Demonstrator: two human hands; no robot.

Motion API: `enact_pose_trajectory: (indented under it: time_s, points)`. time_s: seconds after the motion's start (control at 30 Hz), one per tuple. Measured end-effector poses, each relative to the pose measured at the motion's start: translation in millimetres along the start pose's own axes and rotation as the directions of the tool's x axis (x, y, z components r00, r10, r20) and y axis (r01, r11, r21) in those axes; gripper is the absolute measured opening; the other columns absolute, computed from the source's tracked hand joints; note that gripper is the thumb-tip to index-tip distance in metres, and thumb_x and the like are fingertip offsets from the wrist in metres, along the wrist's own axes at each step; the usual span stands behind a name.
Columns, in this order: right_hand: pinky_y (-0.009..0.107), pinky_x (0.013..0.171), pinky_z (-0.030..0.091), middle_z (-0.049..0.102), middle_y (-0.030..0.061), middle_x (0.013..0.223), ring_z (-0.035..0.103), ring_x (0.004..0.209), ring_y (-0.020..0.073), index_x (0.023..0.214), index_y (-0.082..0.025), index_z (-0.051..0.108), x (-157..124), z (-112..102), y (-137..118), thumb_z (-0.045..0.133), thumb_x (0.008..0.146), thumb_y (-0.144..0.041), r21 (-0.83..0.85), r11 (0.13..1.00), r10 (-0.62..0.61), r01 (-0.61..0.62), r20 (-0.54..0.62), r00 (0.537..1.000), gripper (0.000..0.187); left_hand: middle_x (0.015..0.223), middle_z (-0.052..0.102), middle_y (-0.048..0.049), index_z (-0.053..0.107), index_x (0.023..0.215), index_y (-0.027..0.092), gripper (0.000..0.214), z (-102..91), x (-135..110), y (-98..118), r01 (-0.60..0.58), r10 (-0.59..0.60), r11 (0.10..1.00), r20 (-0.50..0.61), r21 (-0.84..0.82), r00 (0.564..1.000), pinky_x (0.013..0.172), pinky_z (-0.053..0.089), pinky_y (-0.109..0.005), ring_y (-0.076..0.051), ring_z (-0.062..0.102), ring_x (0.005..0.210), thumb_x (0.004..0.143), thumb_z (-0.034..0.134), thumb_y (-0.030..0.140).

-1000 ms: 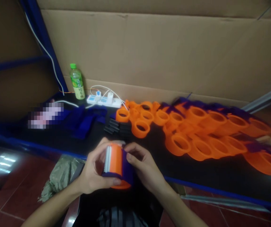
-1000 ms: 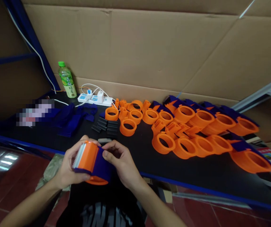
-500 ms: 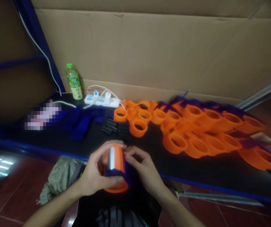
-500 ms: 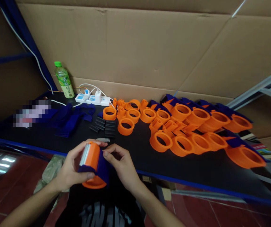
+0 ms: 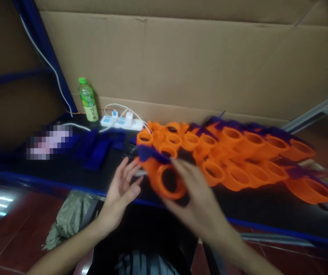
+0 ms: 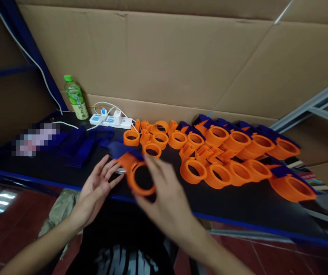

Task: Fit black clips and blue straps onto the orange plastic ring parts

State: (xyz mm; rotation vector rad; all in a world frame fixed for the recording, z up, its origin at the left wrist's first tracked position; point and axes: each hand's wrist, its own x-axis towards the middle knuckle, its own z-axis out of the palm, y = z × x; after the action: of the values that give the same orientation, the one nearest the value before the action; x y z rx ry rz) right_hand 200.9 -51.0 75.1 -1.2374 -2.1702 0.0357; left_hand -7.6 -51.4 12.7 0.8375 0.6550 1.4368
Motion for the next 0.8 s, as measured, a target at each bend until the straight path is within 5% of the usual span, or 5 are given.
enact_pose_trajectory:
  time_s: [0.17, 0.33, 0.47, 0.8]
  points:
    - [0.047, 0.115, 0.037, 0.05, 0.0199, 0.145, 0.048, 0.134, 0.0344, 0.152, -0.013, 0.043, 67.8, -56.8, 106.7, 0.075, 0.082, -0.039, -0.284, 0.927, 0.201, -0.244, -0.173, 0.964, 0.081, 0.142, 0.059, -0.0155, 0.05, 0.141, 0.027, 0.051, -7.4, 5.2, 0.5, 0.123, -0.127, 0.991, 0.06, 0.058, 0.99, 0.103, 0.049, -0.054, -0.034, 0.059, 0.128, 0.093, 0.065, 0.038]
    - [0.037, 0.115, 0.033, 0.045, 0.0241, 0.148, 0.043, 0.137, 0.0325, 0.152, -0.005, 0.041, 98.8, -65.3, 194.9, 0.072, 0.085, -0.038, -0.417, 0.838, 0.333, -0.352, -0.121, 0.935, 0.08, 0.129, 0.067, -0.0172, 0.057, 0.133, 0.021, 0.043, -15.1, 8.4, -5.6, 0.195, -0.207, 0.974, 0.108, 0.112, 0.972, 0.094, 0.054, -0.048, -0.033, 0.066, 0.116, 0.095, 0.061, 0.04]
    - [0.037, 0.11, 0.034, 0.044, 0.0242, 0.149, 0.043, 0.136, 0.0335, 0.153, -0.006, 0.039, 97.2, -55.0, 220.6, 0.07, 0.086, -0.042, -0.454, 0.803, 0.4, -0.387, -0.072, 0.914, 0.082, 0.122, 0.07, -0.017, 0.06, 0.129, 0.019, 0.04, -18.4, 8.0, -5.6, 0.227, -0.252, 0.96, 0.156, 0.166, 0.955, 0.089, 0.055, -0.045, -0.032, 0.068, 0.11, 0.096, 0.057, 0.042]
    - [0.035, 0.107, 0.032, 0.045, 0.0288, 0.148, 0.041, 0.136, 0.0321, 0.15, 0.004, 0.041, 88.7, -45.0, 233.3, 0.063, 0.09, -0.044, -0.423, 0.81, 0.414, -0.406, -0.078, 0.907, 0.08, 0.113, 0.072, -0.0147, 0.067, 0.118, 0.018, 0.033, -16.8, 6.2, -1.1, 0.22, -0.289, 0.927, 0.204, 0.304, 0.935, 0.085, 0.056, -0.041, -0.03, 0.069, 0.104, 0.094, 0.061, 0.042]
